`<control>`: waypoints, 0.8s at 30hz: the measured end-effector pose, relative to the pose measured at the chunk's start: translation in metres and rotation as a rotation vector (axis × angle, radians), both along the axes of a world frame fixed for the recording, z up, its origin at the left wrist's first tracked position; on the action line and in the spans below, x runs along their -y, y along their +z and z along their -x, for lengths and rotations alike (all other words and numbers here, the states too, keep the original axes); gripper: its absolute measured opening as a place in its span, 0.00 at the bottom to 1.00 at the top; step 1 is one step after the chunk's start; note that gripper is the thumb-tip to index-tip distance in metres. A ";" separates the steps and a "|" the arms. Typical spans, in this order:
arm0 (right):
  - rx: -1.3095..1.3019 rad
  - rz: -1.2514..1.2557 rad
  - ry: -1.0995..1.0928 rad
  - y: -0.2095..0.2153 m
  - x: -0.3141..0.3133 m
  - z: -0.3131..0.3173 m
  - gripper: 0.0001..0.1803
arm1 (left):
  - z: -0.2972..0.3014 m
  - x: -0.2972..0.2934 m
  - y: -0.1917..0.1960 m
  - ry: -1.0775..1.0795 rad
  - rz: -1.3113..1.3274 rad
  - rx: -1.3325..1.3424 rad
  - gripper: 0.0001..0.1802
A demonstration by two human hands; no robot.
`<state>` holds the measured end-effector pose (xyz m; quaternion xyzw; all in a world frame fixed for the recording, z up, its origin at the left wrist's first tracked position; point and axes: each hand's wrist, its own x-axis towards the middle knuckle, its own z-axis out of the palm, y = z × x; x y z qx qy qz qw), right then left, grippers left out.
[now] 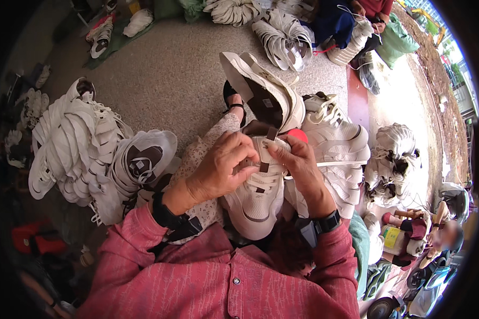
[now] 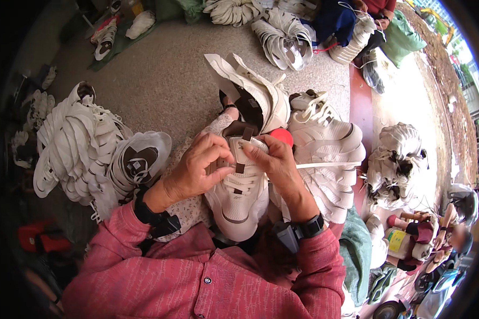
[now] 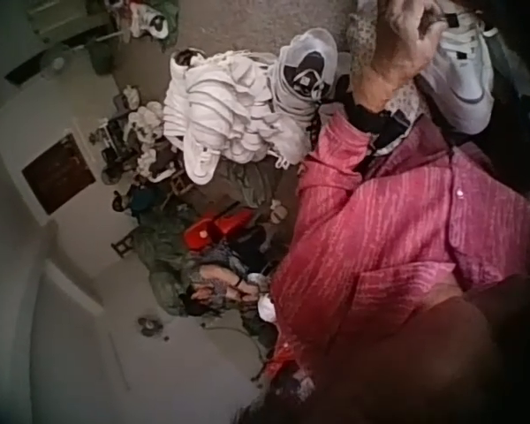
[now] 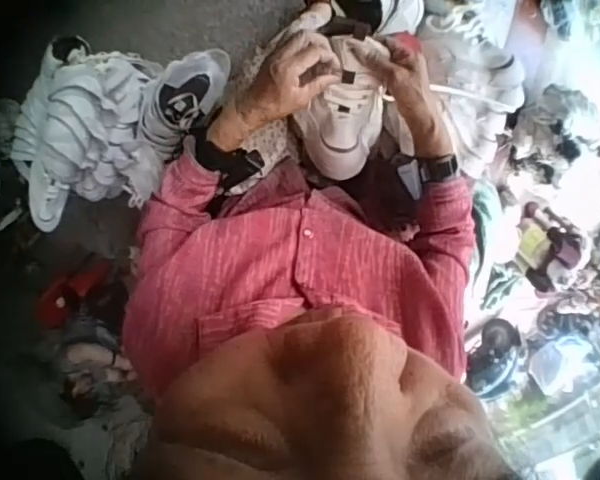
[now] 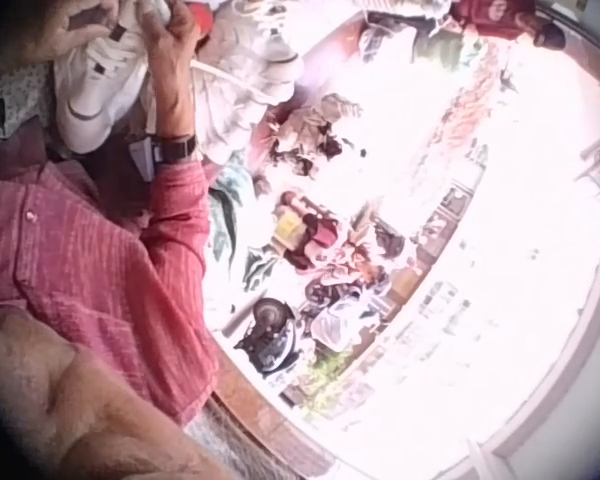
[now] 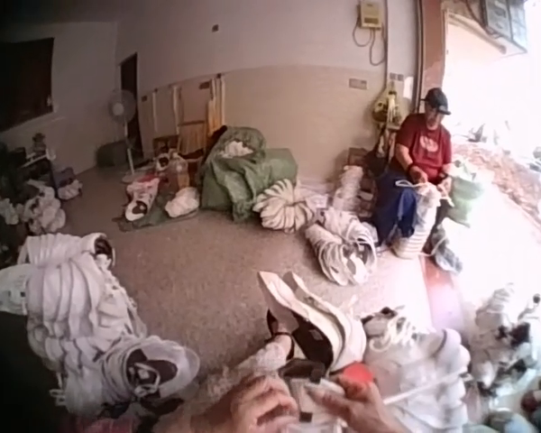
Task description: Lacing white sneakers by hand while sitting on the floor in a shoe manufacturing area.
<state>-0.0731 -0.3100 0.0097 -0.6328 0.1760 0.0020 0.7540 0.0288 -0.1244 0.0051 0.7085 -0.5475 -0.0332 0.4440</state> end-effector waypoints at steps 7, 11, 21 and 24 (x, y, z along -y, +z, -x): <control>0.025 -0.019 -0.014 -0.010 -0.001 -0.004 0.16 | 0.004 0.002 -0.003 0.083 0.024 0.080 0.11; 0.021 0.028 0.005 -0.008 -0.002 -0.007 0.16 | -0.004 -0.016 0.000 0.108 -0.041 -0.003 0.08; 0.019 0.067 0.025 -0.010 0.004 -0.013 0.15 | -0.117 -0.292 -0.008 1.132 -0.051 0.422 0.03; 0.032 0.190 0.043 -0.016 0.009 -0.015 0.16 | -0.107 -0.300 -0.030 1.136 -0.178 0.286 0.02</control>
